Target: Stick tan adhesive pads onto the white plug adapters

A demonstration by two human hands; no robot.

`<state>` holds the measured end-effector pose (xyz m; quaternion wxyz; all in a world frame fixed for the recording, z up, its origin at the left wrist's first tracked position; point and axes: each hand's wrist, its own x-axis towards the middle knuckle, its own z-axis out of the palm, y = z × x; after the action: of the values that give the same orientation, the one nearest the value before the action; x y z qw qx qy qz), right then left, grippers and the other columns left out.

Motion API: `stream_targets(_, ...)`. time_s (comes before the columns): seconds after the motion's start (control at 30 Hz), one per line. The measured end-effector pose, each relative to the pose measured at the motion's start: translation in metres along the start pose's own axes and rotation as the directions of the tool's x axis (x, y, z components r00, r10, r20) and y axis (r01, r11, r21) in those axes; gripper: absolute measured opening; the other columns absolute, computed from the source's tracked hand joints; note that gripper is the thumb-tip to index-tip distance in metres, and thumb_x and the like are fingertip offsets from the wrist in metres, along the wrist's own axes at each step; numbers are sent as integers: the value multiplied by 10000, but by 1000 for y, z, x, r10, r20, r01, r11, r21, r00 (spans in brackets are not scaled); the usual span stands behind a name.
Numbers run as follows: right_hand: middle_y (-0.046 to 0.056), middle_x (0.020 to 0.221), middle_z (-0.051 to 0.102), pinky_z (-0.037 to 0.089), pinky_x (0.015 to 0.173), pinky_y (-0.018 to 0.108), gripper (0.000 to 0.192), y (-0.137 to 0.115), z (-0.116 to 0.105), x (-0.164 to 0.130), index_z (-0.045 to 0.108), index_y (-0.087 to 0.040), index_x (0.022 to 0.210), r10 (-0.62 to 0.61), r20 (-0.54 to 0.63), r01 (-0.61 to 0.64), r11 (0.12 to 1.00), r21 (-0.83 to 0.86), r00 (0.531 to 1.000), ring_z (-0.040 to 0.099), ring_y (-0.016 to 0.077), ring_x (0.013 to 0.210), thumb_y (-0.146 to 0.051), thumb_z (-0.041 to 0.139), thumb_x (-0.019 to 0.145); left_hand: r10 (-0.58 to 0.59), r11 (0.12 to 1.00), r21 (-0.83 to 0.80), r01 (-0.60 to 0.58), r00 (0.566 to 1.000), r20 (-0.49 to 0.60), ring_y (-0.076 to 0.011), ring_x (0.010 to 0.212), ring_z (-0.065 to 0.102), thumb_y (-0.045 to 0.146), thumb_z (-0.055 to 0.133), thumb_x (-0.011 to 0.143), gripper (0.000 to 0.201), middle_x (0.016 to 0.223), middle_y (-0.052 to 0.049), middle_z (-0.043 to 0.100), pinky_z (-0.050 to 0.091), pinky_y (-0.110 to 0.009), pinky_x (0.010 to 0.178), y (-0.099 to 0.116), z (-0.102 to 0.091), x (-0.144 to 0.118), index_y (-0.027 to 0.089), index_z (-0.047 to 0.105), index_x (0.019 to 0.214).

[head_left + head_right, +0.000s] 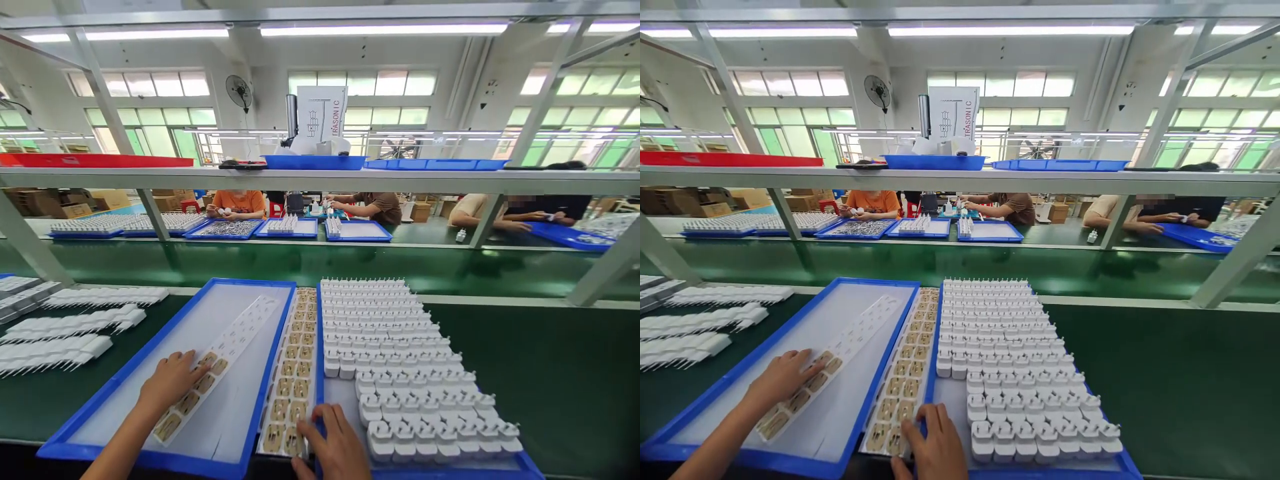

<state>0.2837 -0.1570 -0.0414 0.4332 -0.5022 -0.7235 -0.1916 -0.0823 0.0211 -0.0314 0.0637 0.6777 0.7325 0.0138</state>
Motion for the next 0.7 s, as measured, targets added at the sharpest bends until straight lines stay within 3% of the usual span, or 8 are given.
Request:
stream_targets(0.1, -16, 944, 553, 323, 770, 116, 474, -8, -14, 6, 660, -328, 967, 27, 99, -25, 999, -19, 995, 385, 30, 903, -431, 801, 526, -92, 991, -93, 95, 995, 37, -395, 1128, 525, 697, 314, 774, 824, 1292, -239, 464, 426, -477, 889, 11, -16, -15, 109, 504, 1319)
stream_targets(0.17, -22, 987, 561, 351, 802, 123, 371, -14, -26, 11, 653, -333, 994, 64, 177, -61, 998, -25, 982, 405, 33, 931, -331, 739, 634, -165, 954, -244, 176, 984, 64, -390, 1013, 571, 689, 434, 702, 855, 1291, -269, 452, 427, -458, 839, 24, -33, -26, 72, 484, 1292)
stream_targets(0.2, -20, 1010, 563, 360, 814, 129, 327, -16, -32, 14, 651, -330, 1005, 79, 207, -75, 997, -27, 975, 414, 37, 948, -292, 699, 684, -141, 919, -363, 155, 988, 65, -395, 1040, 555, 639, 533, 651, 847, 1246, -284, 485, 422, -434, 836, 29, -42, -30, 35, 498, 1245)
stream_targets(0.27, -10, 1037, 565, 372, 824, 142, 259, -17, -38, 20, 654, -310, 1013, 70, 240, -66, 998, -25, 968, 425, 47, 969, -264, 629, 759, -126, 872, -462, 161, 986, 106, -318, 961, 584, 599, 619, 594, 784, 1105, -197, 594, 425, -341, 766, 34, -54, -33, 78, 530, 1173)
stream_targets(0.37, -5, 1024, 571, 385, 830, 159, 219, -14, -40, 26, 662, -290, 1002, 14, 244, -11, 1000, -14, 970, 427, 56, 965, -285, 608, 789, -102, 765, -614, 197, 977, 186, -214, 787, 583, 560, 713, 512, 704, 948, -124, 637, 363, -244, 589, 35, -62, -38, 105, 589, 1034)
stream_targets(0.47, -23, 1003, 576, 396, 843, 151, 211, -12, -40, 28, 664, -280, 997, -1, 234, -8, 999, 36, 972, 435, 33, 958, -279, 614, 793, 4, 602, -780, 171, 976, 217, -175, 770, 603, 677, 657, 588, 702, 960, -104, 653, 371, -215, 559, 45, -62, -59, 121, 601, 1013)
stream_targets(0.57, -43, 981, 579, 400, 856, 115, 192, -13, -43, 36, 664, -262, 984, 27, 207, -57, 989, 137, 978, 450, -15, 961, -242, 604, 804, 124, 419, -897, 143, 969, 213, -190, 913, 640, 691, 631, 658, 735, 1074, -105, 656, 486, -243, 714, 69, -62, -92, 135, 575, 1135)
stream_targets(0.7, -61, 986, 587, 401, 880, 96, 220, -23, -46, 62, 665, -267, 1008, 25, 170, -67, 966, 248, 985, 464, -50, 967, -209, 602, 805, 246, 56, -988, 146, 957, 156, -197, 849, 659, 545, 754, 675, 673, 1031, -126, 675, 526, -303, 777, 108, -68, -134, 95, 572, 1140)
